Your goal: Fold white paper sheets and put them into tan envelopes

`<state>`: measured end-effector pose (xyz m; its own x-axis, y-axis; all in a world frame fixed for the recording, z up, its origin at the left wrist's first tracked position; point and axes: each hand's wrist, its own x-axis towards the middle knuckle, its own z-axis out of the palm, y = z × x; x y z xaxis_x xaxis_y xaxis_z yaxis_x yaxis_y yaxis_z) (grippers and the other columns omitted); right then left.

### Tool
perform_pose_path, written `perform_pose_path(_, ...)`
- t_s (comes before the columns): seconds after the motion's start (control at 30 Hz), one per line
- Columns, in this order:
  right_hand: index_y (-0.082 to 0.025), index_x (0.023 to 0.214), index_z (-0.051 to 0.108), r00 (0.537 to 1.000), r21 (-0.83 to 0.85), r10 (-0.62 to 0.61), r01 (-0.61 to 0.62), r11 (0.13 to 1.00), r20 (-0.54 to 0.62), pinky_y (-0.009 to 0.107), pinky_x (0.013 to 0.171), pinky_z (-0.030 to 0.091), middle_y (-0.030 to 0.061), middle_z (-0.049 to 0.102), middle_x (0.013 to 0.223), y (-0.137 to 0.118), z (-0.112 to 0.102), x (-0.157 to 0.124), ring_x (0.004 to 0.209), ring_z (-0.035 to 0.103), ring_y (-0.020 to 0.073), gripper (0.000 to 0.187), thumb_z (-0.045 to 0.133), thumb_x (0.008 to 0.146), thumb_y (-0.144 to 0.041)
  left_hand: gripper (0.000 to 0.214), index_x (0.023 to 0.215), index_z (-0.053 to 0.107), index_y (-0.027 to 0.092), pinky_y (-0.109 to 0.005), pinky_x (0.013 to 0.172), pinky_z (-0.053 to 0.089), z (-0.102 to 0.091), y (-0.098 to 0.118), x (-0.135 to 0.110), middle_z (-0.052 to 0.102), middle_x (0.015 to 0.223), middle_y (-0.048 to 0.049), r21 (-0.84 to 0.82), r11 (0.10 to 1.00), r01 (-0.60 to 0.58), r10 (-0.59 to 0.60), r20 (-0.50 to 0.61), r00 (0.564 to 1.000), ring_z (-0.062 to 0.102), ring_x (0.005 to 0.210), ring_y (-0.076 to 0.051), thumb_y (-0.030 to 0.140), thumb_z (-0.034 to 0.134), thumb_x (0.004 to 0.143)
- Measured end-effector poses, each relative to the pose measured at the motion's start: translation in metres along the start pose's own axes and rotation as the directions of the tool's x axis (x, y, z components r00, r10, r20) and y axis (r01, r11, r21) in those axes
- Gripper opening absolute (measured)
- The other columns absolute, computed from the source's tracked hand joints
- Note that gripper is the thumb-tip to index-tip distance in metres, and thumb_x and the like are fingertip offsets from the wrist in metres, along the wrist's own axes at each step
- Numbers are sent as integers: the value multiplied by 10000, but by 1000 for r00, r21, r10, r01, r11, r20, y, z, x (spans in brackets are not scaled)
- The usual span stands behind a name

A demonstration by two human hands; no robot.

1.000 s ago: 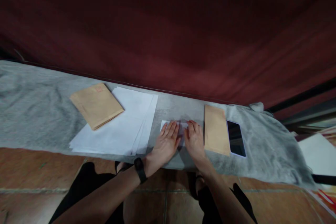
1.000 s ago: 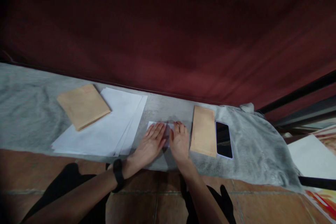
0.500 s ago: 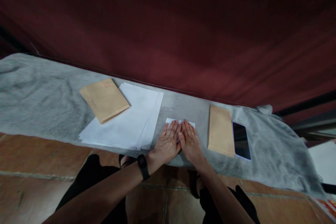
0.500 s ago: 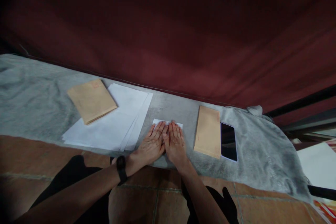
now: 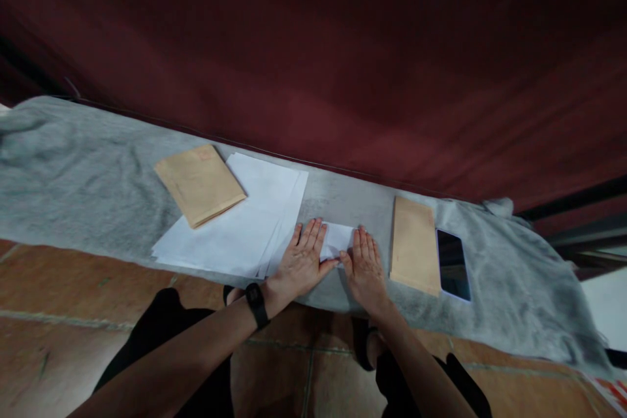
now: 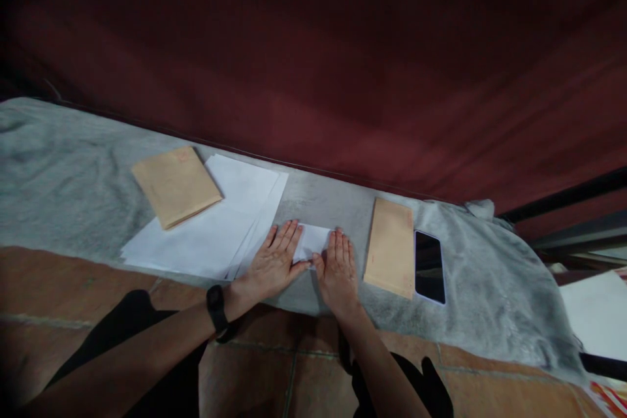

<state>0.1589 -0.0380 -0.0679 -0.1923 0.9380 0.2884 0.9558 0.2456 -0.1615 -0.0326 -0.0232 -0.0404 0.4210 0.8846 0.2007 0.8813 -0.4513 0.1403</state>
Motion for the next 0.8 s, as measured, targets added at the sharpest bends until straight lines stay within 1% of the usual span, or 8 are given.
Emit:
perform_pose_path(0.17,-25,1570,185,999,-21,35,-35,999,-15,505,1188,297,242,275,1605,1,1,-3,1493,262,312,705,307,1045,-480,800,1521,329,30,-504,1245,142,2,-3,-1,252,1619,-213,12,1000,6,-6,3,1000,177,1527,-304,608,394,973)
perform_pose_path(0.33,-59,1585,144,999,-20,44,-44,999,-18,521,1178,310,228,285,1605,3,0,-4,1484,285,316,710,331,1041,-475,787,1526,311,27,-495,1241,164,4,-7,-2,257,1617,-218,11,1000,21,-21,-4,1000,197,1522,-304,575,424,973)
perform_pose_path(0.47,-61,1581,172,998,-21,64,-64,998,-8,524,1180,306,226,297,1601,5,-1,-5,1479,296,318,704,322,1040,-485,790,1527,312,35,-477,1240,178,5,-10,-3,263,1617,-215,6,1000,27,-27,-10,1000,211,1519,-302,576,438,966)
perform_pose_path(0.57,-41,1572,194,998,-15,62,-63,998,-22,522,1177,312,241,296,1596,5,-2,-5,1482,289,323,701,327,1041,-479,796,1522,320,30,-480,1239,179,6,-9,-2,270,1614,-216,19,999,31,-31,2,1000,213,1518,-307,578,451,960)
perform_pose_path(0.7,-30,1574,162,996,-4,60,-60,998,-70,558,1165,321,258,258,1604,-1,-6,-5,1491,261,343,714,358,1038,-458,775,1530,308,47,-507,1238,171,4,-8,-2,294,1608,-209,21,999,40,-40,2,999,204,1521,-306,560,438,965)
perform_pose_path(0.8,-42,1577,158,998,17,27,-26,1000,-54,557,1174,314,230,213,1628,-11,-9,-2,1510,213,335,681,368,1040,-405,746,1524,318,40,-518,1239,166,0,-7,0,308,1601,-212,17,999,37,-37,-3,999,202,1521,-304,538,412,976)
